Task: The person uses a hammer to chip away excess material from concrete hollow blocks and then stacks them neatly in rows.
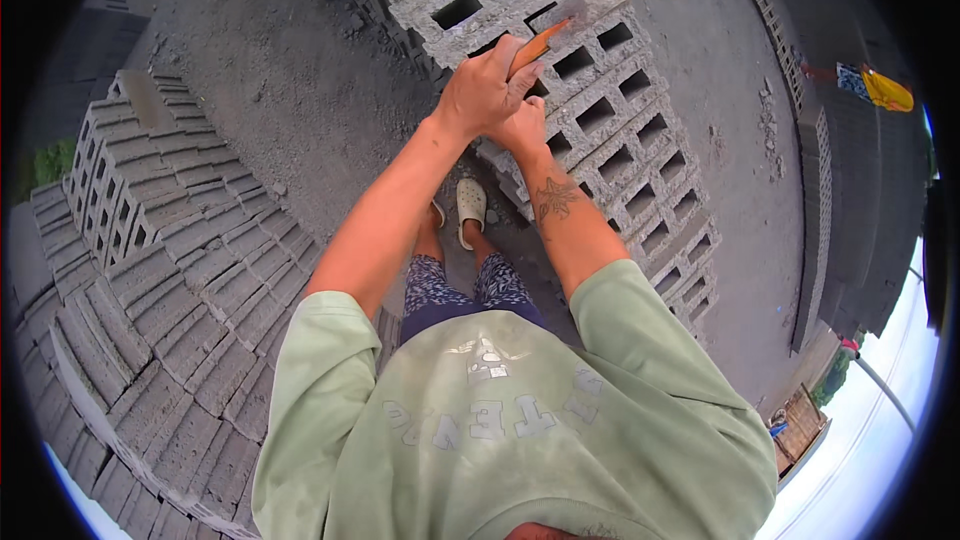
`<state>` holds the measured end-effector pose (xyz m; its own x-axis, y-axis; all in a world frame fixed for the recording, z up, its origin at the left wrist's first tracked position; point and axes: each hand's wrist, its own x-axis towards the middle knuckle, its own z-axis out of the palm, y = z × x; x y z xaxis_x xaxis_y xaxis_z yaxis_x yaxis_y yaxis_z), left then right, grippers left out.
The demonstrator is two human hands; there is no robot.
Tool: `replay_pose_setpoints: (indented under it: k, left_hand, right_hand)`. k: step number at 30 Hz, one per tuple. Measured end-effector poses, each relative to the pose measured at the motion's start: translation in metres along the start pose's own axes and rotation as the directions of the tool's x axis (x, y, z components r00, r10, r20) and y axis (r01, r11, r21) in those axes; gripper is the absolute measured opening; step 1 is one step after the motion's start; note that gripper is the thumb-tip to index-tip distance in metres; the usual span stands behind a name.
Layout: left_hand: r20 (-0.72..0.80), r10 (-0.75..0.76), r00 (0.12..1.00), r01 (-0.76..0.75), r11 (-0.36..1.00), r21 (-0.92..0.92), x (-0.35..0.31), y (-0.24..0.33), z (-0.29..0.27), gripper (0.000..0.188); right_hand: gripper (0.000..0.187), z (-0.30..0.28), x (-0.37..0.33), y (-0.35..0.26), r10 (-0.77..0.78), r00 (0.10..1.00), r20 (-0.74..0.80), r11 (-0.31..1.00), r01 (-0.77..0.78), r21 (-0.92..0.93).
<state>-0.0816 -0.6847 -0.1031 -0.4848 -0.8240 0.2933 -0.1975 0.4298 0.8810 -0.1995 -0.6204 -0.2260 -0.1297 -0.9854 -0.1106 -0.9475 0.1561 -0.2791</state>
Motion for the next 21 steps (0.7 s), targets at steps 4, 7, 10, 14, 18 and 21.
replay_pose_setpoints:
  k: [4,7,10,14,18,21]
  left_hand:
    - [0.231,-0.479,0.847,0.288,0.779,0.557,-0.02,-0.061,-0.014,0.03]
    - [0.172,-0.486,0.857,0.332,0.775,0.537,-0.038,-0.039,-0.017,0.036]
    - [-0.09,-0.569,0.817,0.576,0.812,0.094,-0.08,-0.019,-0.048,0.033]
    - [-0.349,-0.729,0.589,0.734,0.663,-0.147,-0.185,-0.06,-0.034,0.026]
    - [-0.248,-0.921,0.299,0.756,0.387,-0.528,-0.209,-0.064,-0.026,0.024]
    - [-0.288,-0.937,0.196,0.376,0.343,-0.861,-0.189,-0.062,-0.016,0.024]
  right_hand:
    - [0.024,-0.004,-0.01,-0.019,-0.026,0.994,0.109,0.986,0.043,-0.161]
    - [0.026,-0.011,-0.013,-0.005,0.0,0.988,0.152,0.985,0.026,-0.173]
    - [0.032,-0.016,-0.01,-0.008,0.042,0.974,0.221,0.981,0.002,-0.194]
    - [0.039,-0.017,-0.004,-0.018,0.071,0.949,0.309,0.976,-0.001,-0.219]
    - [0.046,-0.051,-0.005,-0.011,0.1,0.913,0.396,0.966,0.005,-0.257]
    - [0.05,-0.064,-0.001,-0.018,0.128,0.883,0.451,0.978,-0.039,-0.203]
